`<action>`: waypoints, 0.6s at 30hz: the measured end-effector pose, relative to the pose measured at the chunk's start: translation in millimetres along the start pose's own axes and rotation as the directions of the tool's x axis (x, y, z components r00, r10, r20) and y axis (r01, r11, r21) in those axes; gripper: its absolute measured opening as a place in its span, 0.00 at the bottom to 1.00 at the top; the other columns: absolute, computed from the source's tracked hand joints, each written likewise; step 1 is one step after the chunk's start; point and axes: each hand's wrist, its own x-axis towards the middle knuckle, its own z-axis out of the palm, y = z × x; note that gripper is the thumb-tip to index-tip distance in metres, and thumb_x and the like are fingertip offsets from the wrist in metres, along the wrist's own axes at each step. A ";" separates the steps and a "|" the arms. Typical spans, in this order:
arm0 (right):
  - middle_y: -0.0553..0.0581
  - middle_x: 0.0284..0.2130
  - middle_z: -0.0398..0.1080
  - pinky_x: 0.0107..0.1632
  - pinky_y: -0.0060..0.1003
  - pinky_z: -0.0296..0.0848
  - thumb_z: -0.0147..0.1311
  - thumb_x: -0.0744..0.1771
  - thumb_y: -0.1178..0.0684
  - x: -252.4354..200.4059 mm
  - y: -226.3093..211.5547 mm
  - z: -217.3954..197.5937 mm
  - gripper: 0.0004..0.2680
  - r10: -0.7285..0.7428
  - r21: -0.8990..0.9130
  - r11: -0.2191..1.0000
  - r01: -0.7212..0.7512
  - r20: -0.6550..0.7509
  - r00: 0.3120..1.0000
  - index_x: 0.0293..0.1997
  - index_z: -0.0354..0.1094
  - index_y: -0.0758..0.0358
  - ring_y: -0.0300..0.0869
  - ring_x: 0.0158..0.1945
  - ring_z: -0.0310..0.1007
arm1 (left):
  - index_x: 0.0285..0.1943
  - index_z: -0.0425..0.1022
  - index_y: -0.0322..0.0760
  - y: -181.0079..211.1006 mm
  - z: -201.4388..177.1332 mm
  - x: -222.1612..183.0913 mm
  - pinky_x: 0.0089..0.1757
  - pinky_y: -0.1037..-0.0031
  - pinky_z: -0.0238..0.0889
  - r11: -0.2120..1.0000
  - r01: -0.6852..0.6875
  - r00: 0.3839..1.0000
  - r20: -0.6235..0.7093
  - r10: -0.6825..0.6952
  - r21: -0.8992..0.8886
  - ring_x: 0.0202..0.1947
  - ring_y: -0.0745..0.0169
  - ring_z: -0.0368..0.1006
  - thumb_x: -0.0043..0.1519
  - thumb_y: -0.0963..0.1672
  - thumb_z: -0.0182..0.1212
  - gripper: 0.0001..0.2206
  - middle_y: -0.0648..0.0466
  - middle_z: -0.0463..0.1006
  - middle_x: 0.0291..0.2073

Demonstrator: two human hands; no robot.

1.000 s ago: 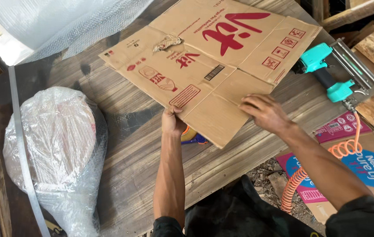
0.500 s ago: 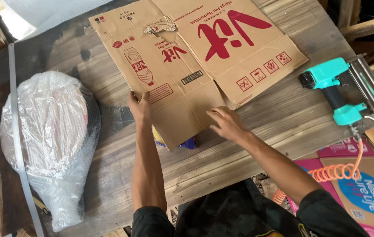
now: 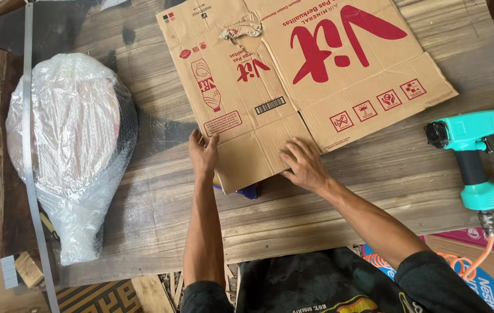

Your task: The person prepares a cardboard box by cutting it with a utility knife and making a hole, then places a small piece of wood into the hole.

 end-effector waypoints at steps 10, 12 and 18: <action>0.59 0.52 0.71 0.58 0.58 0.66 0.64 0.61 0.36 14.6 7.8 0.0 0.20 -0.019 0.049 0.998 0.026 -0.133 0.991 0.54 0.74 0.51 0.58 0.60 0.70 | 0.72 0.62 0.31 -30.9 -14.2 -37.6 0.51 0.49 0.72 0.986 0.165 0.986 -0.026 -0.165 0.004 0.58 0.33 0.72 0.62 0.47 0.69 0.31 0.33 0.72 0.60; 0.59 0.54 0.70 0.60 0.58 0.65 0.64 0.61 0.37 15.3 7.9 -2.7 0.21 -0.010 0.040 0.999 0.015 -0.113 0.994 0.57 0.72 0.50 0.58 0.61 0.69 | 0.71 0.62 0.29 -48.3 -12.6 -32.9 0.40 0.58 0.74 0.942 0.254 0.967 0.030 -0.254 -0.219 0.44 0.47 0.74 0.57 0.39 0.67 0.31 0.39 0.76 0.51; 0.68 0.58 0.66 0.66 0.57 0.60 0.72 0.58 0.43 22.6 21.1 -35.0 0.30 0.092 0.041 0.995 -0.092 -0.012 0.996 0.65 0.65 0.57 0.62 0.65 0.64 | 0.58 0.72 0.31 -1.1 -26.2 -43.3 0.34 0.59 0.79 0.829 0.219 0.976 0.101 -0.195 -0.514 0.37 0.50 0.79 0.53 0.34 0.67 0.23 0.46 0.78 0.43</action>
